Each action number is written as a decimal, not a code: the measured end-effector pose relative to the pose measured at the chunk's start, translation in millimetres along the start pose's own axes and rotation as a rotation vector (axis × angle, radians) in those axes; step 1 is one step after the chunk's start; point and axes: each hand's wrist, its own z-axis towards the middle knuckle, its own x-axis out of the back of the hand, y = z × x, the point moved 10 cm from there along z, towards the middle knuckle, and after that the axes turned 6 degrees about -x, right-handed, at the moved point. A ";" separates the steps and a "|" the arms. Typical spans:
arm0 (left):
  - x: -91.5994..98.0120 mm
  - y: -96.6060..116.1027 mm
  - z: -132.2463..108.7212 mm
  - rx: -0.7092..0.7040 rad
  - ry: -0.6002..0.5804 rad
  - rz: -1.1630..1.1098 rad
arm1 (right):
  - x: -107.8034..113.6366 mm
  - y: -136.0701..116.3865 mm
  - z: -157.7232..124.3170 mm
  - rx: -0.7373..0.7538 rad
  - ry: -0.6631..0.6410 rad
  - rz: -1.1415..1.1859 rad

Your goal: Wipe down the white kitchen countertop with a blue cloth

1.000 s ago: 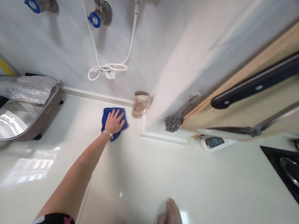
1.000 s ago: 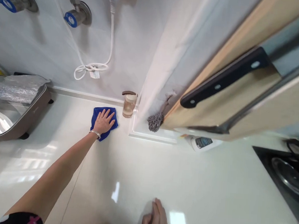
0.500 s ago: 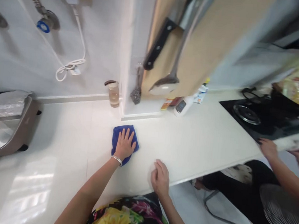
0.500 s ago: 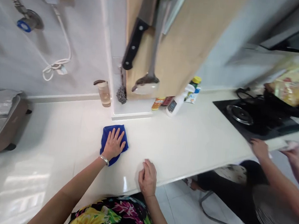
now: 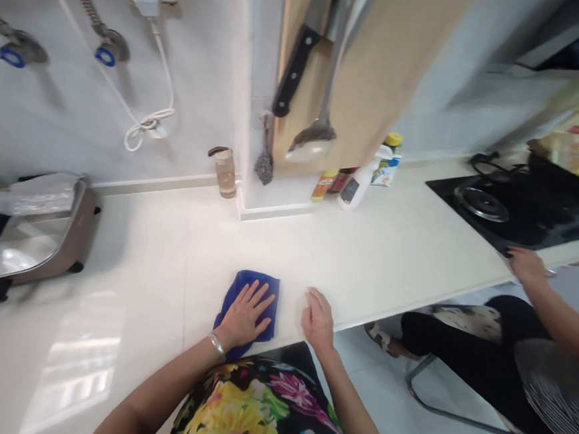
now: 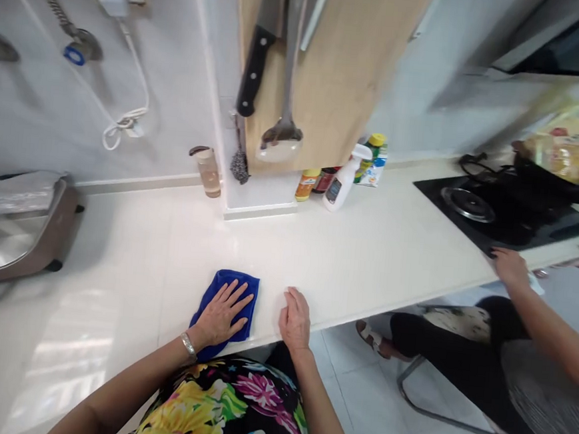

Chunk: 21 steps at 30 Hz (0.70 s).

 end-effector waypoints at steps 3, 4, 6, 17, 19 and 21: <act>10.8 -21.5 -40.4 0.072 0.003 0.013 | -0.9 2.3 -2.2 0.011 -0.005 0.016; 15.1 -30.5 -53.6 0.105 0.010 0.022 | -1.0 2.9 -2.7 0.014 -0.006 0.021; 23.9 -51.5 -79.4 0.188 0.022 0.041 | -1.7 3.9 -3.8 0.020 -0.011 0.024; 71.1 -199.5 -224.0 0.761 0.093 0.165 | -2.3 6.8 -11.5 0.093 -0.034 -0.003; 77.4 -227.4 -239.9 0.856 0.117 0.177 | -1.9 6.1 -12.0 0.090 -0.032 -0.008; 82.9 -255.2 -249.4 0.944 0.141 0.185 | -1.0 4.9 -12.4 0.090 -0.023 -0.007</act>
